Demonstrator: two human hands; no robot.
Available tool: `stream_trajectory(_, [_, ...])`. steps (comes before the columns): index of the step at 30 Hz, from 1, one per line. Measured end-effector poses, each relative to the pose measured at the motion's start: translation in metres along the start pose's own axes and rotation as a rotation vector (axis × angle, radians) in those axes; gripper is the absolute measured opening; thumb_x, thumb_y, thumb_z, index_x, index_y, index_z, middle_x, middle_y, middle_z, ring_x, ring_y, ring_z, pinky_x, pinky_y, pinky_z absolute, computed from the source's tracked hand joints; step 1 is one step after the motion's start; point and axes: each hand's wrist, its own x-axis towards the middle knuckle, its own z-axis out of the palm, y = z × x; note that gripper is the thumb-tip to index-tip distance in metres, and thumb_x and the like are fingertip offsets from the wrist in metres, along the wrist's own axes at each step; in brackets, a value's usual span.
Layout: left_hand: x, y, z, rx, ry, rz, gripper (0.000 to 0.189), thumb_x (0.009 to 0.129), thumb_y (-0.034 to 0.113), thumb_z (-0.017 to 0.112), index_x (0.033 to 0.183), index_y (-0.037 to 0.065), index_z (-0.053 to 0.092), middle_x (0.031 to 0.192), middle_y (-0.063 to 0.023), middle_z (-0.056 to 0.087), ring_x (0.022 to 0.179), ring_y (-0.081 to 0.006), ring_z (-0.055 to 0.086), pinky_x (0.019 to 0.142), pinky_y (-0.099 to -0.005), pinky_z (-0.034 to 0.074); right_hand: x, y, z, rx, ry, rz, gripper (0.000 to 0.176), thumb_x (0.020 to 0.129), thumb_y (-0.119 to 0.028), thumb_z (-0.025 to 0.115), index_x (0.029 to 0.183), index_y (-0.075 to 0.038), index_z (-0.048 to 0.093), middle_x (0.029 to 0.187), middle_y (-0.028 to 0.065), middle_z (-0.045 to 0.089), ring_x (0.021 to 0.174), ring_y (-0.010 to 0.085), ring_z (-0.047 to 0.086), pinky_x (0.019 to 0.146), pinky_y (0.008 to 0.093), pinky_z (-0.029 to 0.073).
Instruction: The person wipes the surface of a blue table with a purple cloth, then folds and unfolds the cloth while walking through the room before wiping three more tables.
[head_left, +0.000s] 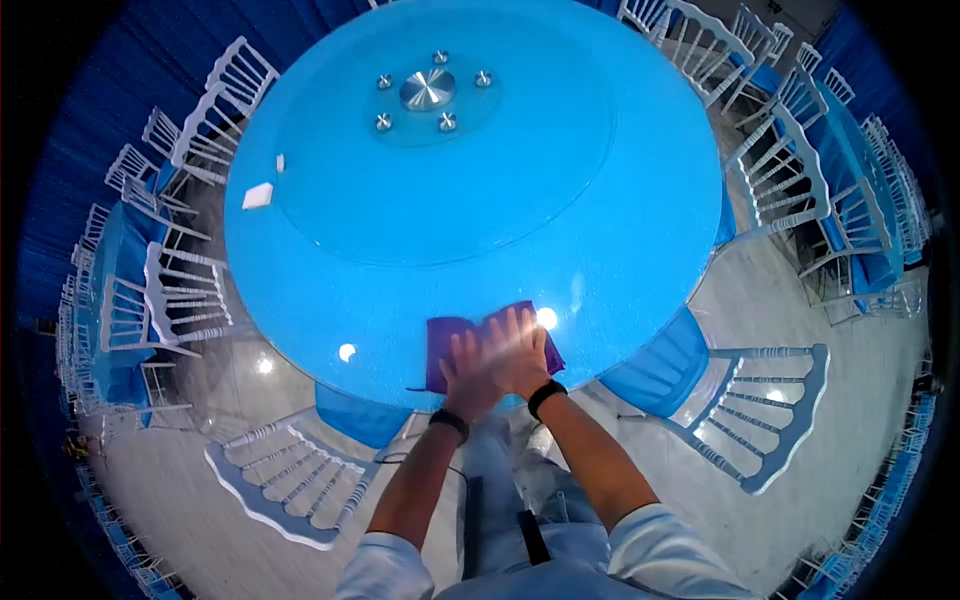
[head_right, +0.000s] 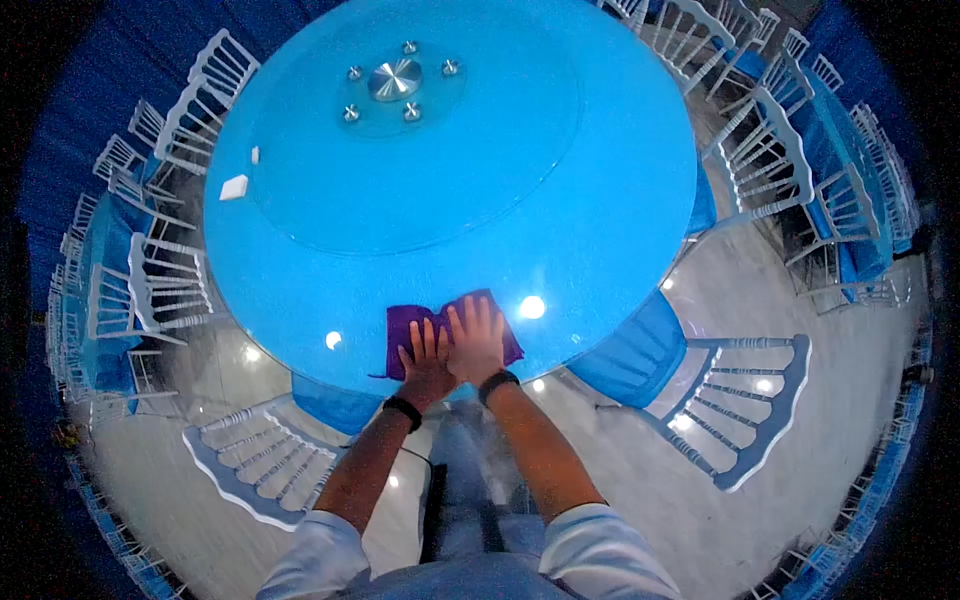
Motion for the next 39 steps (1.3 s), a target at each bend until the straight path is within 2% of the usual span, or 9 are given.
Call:
stream_trajectory(2, [-0.009, -0.008, -0.002, 0.062, 0.05, 0.061, 0.098, 0.083, 0.066, 0.047, 0.146, 0.0, 0.011, 0.15, -0.0273, 0.004, 0.139, -0.048, -0.004, 0.097, -0.0747, 0.015, -0.005, -0.005, 0.001, 0.072, 0.161, -0.089, 0.078, 0.077, -0.037, 0.058, 0.146, -0.015, 0.029, 0.151, 0.0181, 0.017, 0.14, 0.0413, 0.007, 0.107, 0.0632, 0.008])
stream_trajectory(5, [0.015, 0.001, -0.002, -0.061, -0.032, 0.123, 0.098, 0.084, 0.065, 0.046, 0.145, -0.003, 0.012, 0.15, -0.0274, 0.004, 0.139, -0.0481, -0.005, 0.097, -0.075, 0.014, 0.006, 0.008, -0.023, 0.035, 0.006, -0.016, 0.076, 0.076, -0.035, 0.058, 0.144, -0.014, 0.031, 0.15, 0.0198, 0.02, 0.139, 0.0431, 0.012, 0.106, 0.0646, 0.011])
stream_trajectory(8, [0.026, -0.017, -0.02, -0.033, -0.057, 0.152, 0.096, 0.084, 0.064, 0.045, 0.144, -0.003, 0.013, 0.15, -0.0271, 0.003, 0.139, -0.0477, -0.005, 0.096, -0.0753, 0.015, 0.027, 0.001, -0.007, 0.014, 0.155, -0.038, 0.073, 0.077, -0.035, 0.055, 0.143, -0.014, 0.033, 0.148, 0.0209, 0.023, 0.138, 0.044, 0.015, 0.105, 0.0659, 0.012])
stream_trajectory(15, [0.045, -0.026, -0.008, -0.017, 0.106, 0.187, 0.093, 0.083, 0.062, 0.049, 0.143, -0.004, 0.018, 0.149, -0.0261, 0.009, 0.14, -0.0462, 0.0, 0.095, -0.0754, 0.018, 0.044, 0.0, -0.029, 0.075, 0.137, -0.019, 0.071, 0.078, -0.035, 0.055, 0.143, -0.015, 0.034, 0.148, 0.0217, 0.024, 0.138, 0.0438, 0.016, 0.104, 0.0667, 0.013])
stream_trajectory(17, [0.045, -0.024, -0.003, 0.028, 0.194, 0.171, 0.093, 0.083, 0.062, 0.05, 0.142, -0.003, 0.02, 0.149, -0.0243, 0.012, 0.14, -0.0441, 0.003, 0.095, -0.0749, 0.019, 0.044, -0.003, -0.042, -0.024, -0.179, 0.039, 0.069, 0.09, -0.039, 0.036, 0.149, -0.015, 0.011, 0.154, 0.0193, -0.002, 0.141, 0.0414, -0.005, 0.11, 0.0602, -0.001])
stream_trajectory(21, [0.043, -0.018, -0.005, -0.013, 0.235, 0.142, 0.091, 0.084, 0.062, 0.048, 0.143, -0.001, 0.02, 0.15, -0.0227, 0.012, 0.141, -0.0421, 0.003, 0.097, -0.0731, 0.02, 0.041, -0.003, -0.027, -0.046, -0.09, 0.048, 0.066, 0.091, -0.039, 0.034, 0.149, -0.016, 0.012, 0.155, 0.0182, -0.001, 0.142, 0.0403, -0.004, 0.11, 0.0593, 0.001])
stream_trajectory(23, [0.043, -0.012, -0.008, -0.027, 0.168, 0.067, 0.088, 0.084, 0.061, 0.046, 0.144, 0.001, 0.02, 0.151, -0.0219, 0.011, 0.141, -0.0408, 0.003, 0.099, -0.0717, 0.019, 0.041, 0.001, -0.011, -0.017, 0.176, 0.018, 0.064, 0.085, -0.036, 0.044, 0.145, -0.016, 0.031, 0.152, 0.018, 0.019, 0.14, 0.0382, 0.013, 0.109, 0.0612, 0.01])
stream_trajectory(25, [0.036, -0.006, 0.0, -0.06, 0.199, 0.034, 0.083, 0.086, 0.058, 0.044, 0.143, 0.001, 0.022, 0.152, -0.0218, 0.01, 0.141, -0.0409, 0.003, 0.101, -0.0704, 0.018, 0.033, 0.003, 0.003, -0.059, 0.224, 0.024, 0.063, 0.086, -0.036, 0.042, 0.145, -0.015, 0.031, 0.153, 0.0161, 0.018, 0.141, 0.0362, 0.013, 0.11, 0.0593, 0.009])
stream_trajectory(39, [-0.05, 0.001, 0.026, -0.122, 0.052, 0.087, 0.078, 0.088, 0.053, 0.042, 0.145, 0.004, 0.021, 0.153, -0.0225, 0.005, 0.141, -0.0427, -0.002, 0.101, -0.0718, 0.013, -0.06, -0.019, 0.005, -0.098, -0.025, 0.046, 0.069, 0.089, -0.047, 0.044, 0.146, -0.013, 0.028, 0.152, 0.0191, 0.016, 0.14, 0.0406, 0.011, 0.109, 0.0605, 0.006])
